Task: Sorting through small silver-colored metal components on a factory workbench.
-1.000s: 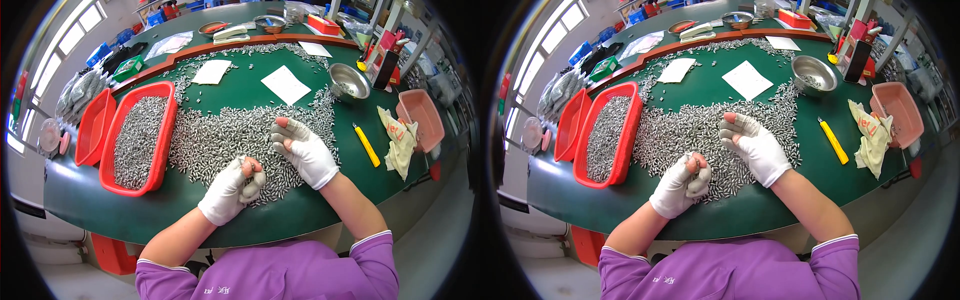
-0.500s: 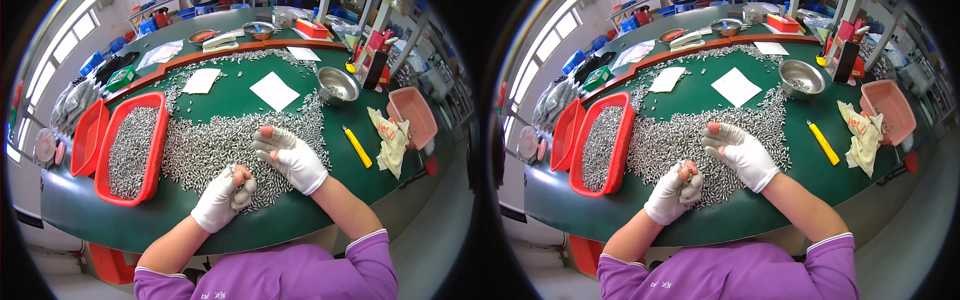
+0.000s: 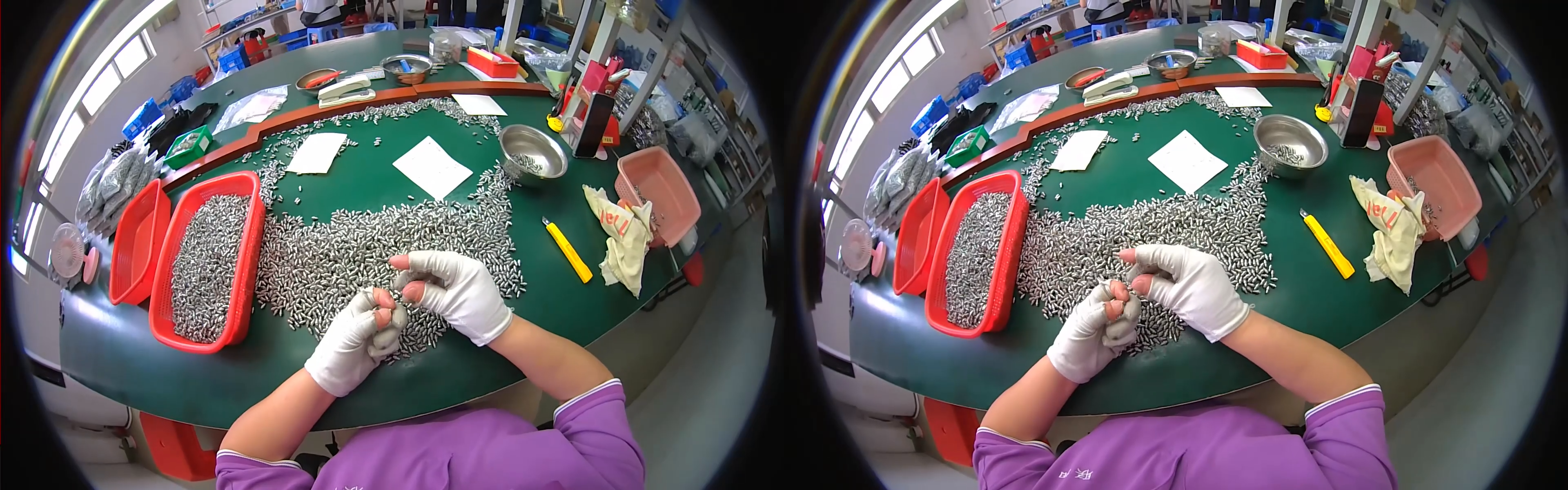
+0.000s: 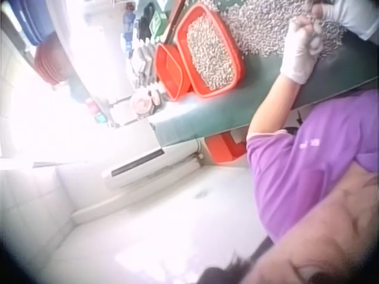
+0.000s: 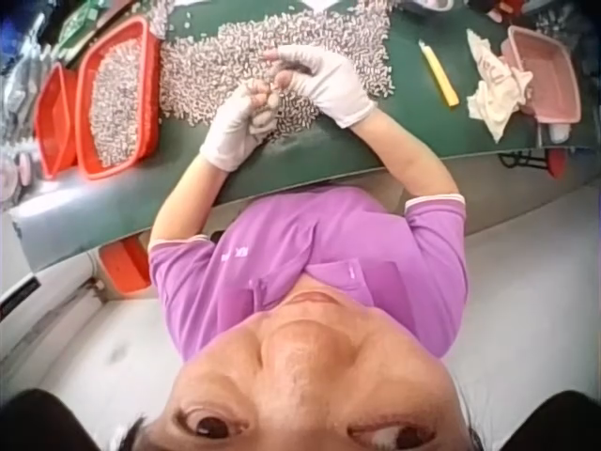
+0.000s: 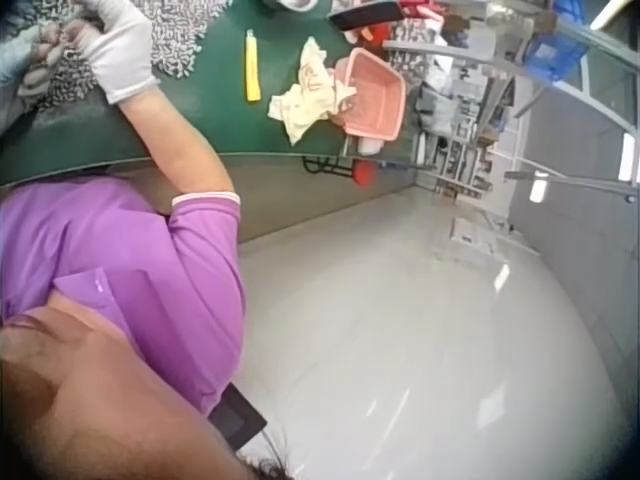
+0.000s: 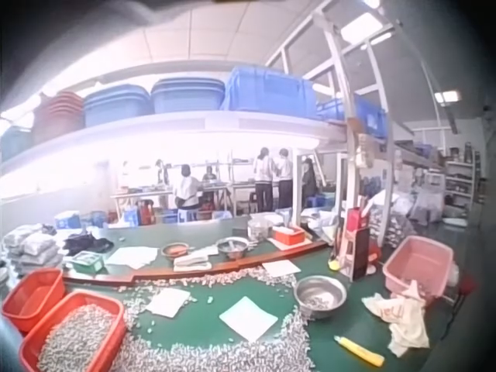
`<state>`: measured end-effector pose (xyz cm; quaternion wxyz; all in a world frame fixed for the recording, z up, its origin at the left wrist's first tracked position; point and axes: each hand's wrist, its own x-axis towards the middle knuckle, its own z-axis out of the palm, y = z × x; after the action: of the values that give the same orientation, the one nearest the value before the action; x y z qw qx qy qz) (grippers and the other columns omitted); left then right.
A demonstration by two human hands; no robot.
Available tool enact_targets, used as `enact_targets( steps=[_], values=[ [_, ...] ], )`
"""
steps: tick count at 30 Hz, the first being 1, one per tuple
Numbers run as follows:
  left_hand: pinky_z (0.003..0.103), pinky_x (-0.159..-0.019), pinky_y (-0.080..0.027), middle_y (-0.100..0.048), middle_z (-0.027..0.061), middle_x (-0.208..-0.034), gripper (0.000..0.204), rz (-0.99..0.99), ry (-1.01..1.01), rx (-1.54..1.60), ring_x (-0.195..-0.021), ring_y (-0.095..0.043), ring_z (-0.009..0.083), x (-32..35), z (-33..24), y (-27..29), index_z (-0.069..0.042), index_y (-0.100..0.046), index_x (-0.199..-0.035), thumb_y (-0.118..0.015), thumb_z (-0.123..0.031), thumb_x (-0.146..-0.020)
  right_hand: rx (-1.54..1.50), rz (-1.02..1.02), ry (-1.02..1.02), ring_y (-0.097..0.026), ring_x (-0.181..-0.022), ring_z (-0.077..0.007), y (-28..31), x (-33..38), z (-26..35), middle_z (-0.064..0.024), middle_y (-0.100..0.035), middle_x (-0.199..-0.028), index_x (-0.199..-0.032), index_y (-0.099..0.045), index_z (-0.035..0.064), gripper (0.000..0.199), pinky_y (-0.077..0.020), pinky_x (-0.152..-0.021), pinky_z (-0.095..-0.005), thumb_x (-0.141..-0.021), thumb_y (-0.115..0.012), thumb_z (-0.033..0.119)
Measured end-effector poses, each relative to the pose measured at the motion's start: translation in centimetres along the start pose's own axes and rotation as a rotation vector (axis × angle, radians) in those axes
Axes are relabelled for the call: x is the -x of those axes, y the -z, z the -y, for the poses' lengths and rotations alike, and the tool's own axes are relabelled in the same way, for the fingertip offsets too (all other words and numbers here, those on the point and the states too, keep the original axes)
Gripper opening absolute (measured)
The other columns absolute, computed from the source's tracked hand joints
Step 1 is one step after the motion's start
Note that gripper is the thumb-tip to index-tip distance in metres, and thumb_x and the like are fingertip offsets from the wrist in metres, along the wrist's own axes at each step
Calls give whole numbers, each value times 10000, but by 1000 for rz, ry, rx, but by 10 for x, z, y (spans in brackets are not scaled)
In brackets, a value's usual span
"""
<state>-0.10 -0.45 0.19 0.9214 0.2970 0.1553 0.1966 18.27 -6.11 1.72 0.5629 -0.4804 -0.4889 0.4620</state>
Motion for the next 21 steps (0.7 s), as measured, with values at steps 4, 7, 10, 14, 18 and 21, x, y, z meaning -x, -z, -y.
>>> enact_targets(
  steps=[4, 7, 10, 14, 18, 21],
  values=[
    [196, -519, -281, -471, 20, -817, 197, -12, -14, -5, -562, -326, 56, 0, 2, 1, -134, -510, -998, -653, -190, -875, 153, 5, 108, -639, -879, -113, 2, -3, -5, -66, -686, -1016, -1134, -646, 14, 295, -518, -794, -240, -843, -634, -32],
    [196, -521, -284, -475, 23, -831, 205, -11, -10, 21, -565, -327, 54, -1, 1, 1, -131, -511, -1003, -656, -198, -874, 300, 48, 236, -647, -884, -130, 1, -3, -7, -71, -688, -1001, -1119, -652, 17, 283, -515, -803, -247, -844, -625, -38],
    [197, -520, -278, -466, 13, -815, 205, -7, -11, 24, -566, -320, 53, -1, 0, 1, -136, -512, -1002, -658, -203, -875, 336, 88, 351, -650, -910, -140, -3, -4, -7, -83, -682, -1009, -1127, -648, 28, 306, -509, -812, -250, -835, -616, -53],
    [198, -516, -267, -440, -8, -784, 214, -11, 22, 14, -566, -307, 55, -1, -1, -2, -141, -508, -988, -661, -248, -882, 385, -34, 413, -658, -903, -164, -4, 0, -3, -106, -660, -1046, -1184, -619, 39, 405, -515, -812, -270, -798, -626, -80],
    [199, -517, -261, -425, -30, -769, 261, -62, 12, -64, -564, -301, 52, 1, -1, -9, -138, -505, -968, -674, -314, -875, 318, 70, 306, -656, -907, -158, -2, 0, 5, -92, -671, -999, -1222, -593, 29, 447, -519, -796, -257, -794, -651, -87],
    [195, -518, -257, -415, -47, -759, 323, -39, 48, -113, -565, -299, 40, 0, -3, -11, -132, -506, -968, -699, -362, -849, 404, 150, 441, -664, -843, -187, 3, -5, 1, -100, -676, -941, -1246, -578, 46, 489, -521, -765, -274, -780, -678, -59]
  ],
)
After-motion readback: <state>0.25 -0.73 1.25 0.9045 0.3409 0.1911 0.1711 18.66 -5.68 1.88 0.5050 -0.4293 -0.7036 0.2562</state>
